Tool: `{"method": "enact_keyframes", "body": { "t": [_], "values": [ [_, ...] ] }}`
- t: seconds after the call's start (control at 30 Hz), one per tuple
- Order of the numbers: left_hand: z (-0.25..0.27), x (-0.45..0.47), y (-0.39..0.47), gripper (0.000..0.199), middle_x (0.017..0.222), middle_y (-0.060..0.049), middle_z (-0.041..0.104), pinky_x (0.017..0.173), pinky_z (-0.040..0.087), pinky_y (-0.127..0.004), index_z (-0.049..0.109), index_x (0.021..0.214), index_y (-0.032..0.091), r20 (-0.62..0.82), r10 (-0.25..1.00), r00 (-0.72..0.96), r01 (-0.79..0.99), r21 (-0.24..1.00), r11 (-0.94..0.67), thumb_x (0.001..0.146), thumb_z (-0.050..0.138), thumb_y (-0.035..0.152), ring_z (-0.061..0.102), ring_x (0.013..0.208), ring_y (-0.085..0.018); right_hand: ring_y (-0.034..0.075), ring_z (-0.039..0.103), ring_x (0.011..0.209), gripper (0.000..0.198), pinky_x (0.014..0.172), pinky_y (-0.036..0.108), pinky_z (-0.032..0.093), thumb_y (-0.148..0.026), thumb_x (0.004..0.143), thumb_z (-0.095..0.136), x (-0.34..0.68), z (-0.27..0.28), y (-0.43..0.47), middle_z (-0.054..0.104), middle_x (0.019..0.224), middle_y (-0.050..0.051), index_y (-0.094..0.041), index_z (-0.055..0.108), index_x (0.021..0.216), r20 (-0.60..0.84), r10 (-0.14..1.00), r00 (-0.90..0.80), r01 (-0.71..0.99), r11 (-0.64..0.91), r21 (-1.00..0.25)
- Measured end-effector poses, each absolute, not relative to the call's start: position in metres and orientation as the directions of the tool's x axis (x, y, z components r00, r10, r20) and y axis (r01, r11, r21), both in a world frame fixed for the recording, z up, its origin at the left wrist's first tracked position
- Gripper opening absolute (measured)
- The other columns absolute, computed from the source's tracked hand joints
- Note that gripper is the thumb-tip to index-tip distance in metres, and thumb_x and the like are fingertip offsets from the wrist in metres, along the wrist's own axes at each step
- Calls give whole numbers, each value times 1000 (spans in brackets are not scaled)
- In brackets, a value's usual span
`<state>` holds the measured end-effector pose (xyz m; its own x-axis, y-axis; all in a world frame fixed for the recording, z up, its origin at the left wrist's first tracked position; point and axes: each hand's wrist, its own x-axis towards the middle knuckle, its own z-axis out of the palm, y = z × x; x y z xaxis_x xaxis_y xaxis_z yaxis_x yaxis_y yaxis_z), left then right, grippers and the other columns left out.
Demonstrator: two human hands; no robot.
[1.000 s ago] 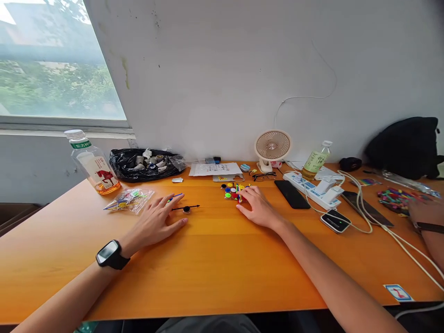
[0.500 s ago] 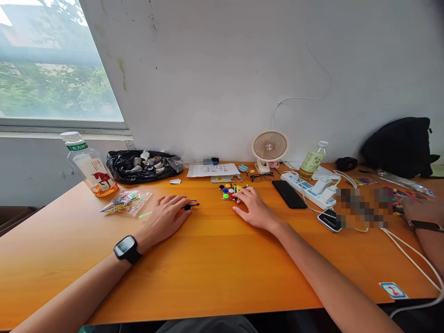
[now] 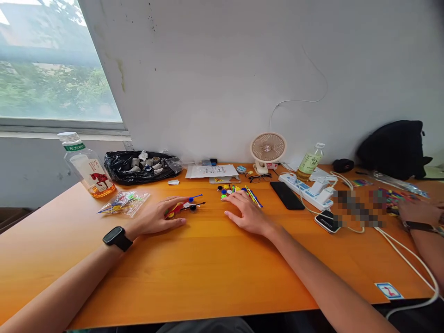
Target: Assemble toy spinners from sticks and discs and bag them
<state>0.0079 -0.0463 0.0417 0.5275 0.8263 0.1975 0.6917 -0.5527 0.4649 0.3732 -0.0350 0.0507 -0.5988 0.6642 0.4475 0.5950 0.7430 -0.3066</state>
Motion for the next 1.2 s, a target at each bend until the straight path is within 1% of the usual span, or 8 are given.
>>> {"method": "enact_keyframes", "body": {
  "t": [0.2, 0.33, 0.47, 0.6, 0.8, 1.0, 1.13, 1.2],
  "values": [
    [47, 56, -49, 58, 148, -9, 62, 115, 48, -43, 56, 150, 30, 258, 691, 675, 507, 518, -689, 97, 65, 52, 60, 135, -28, 28, 44, 147, 63, 126, 51, 33, -38, 98, 69, 354, 39, -41, 52, 155, 11, -27, 47, 155, 360, 628, -690, 502, 774, -387],
    [44, 85, -58, 37, 136, -9, 69, 110, 51, -38, 65, 136, 27, 279, 624, 730, 410, 552, -726, 102, 58, 40, 64, 126, -24, 29, 34, 153, 64, 127, 52, 30, -30, 100, 62, 344, 25, -42, 41, 164, 15, -21, 41, 159, 334, 587, -738, 464, 800, -380],
    [40, 102, -74, 29, 129, -9, 68, 106, 52, -36, 64, 128, 25, 336, 622, 707, 372, 571, -732, 100, 61, 32, 64, 121, -23, 30, 44, 142, 54, 120, 49, 39, -29, 96, 66, 344, 29, -51, 56, 149, 14, -20, 53, 148, 346, 572, -744, 455, 813, -365],
    [39, 110, -85, 46, 133, -13, 59, 108, 50, -42, 55, 130, 22, 383, 569, 728, 339, 520, -784, 91, 74, 39, 57, 122, -28, 31, 60, 116, 46, 105, 48, 48, -35, 93, 70, 346, 40, -59, 69, 123, 14, -18, 60, 134, 331, 586, -739, 497, 807, -318],
    [34, 121, -80, 54, 137, -14, 54, 110, 45, -48, 48, 133, 23, 450, 574, 684, 395, 433, -810, 94, 70, 54, 50, 125, -31, 33, 69, 112, 82, 91, 41, 53, -40, 91, 69, 354, 46, -58, 70, 131, 17, -14, 34, 160, 248, 645, -723, 556, 756, -345],
    [49, 102, -58, 41, 135, -13, 57, 108, 45, -45, 49, 135, 24, 514, 630, 581, 503, 382, -775, 103, 57, 48, 53, 124, -29, 33, 70, 113, 92, 94, 40, 52, -60, 83, 78, 364, 65, -60, 68, 138, 14, -21, 43, 159, 172, 667, -725, 573, 722, -388],
    [64, 66, -8, 42, 136, -15, 57, 109, 42, -50, 51, 137, 22, 606, 714, 350, 757, 265, -597, 103, 53, 46, 53, 123, -33, 33, 69, 113, 107, 99, 41, 51, -75, 74, 80, 366, 70, -59, 66, 139, 16, -18, 46, 159, 188, 657, -730, 542, 724, -427],
    [69, 45, 24, 45, 125, -16, 62, 104, 44, -50, 55, 133, 20, 599, 777, 193, 843, 303, -444, 98, 56, 48, 57, 116, -35, 32, 69, 109, 107, 96, 41, 51, -76, 74, 79, 368, 70, -57, 71, 129, 16, -17, 47, 158, 203, 667, -716, 545, 717, -434]
  ]
}}
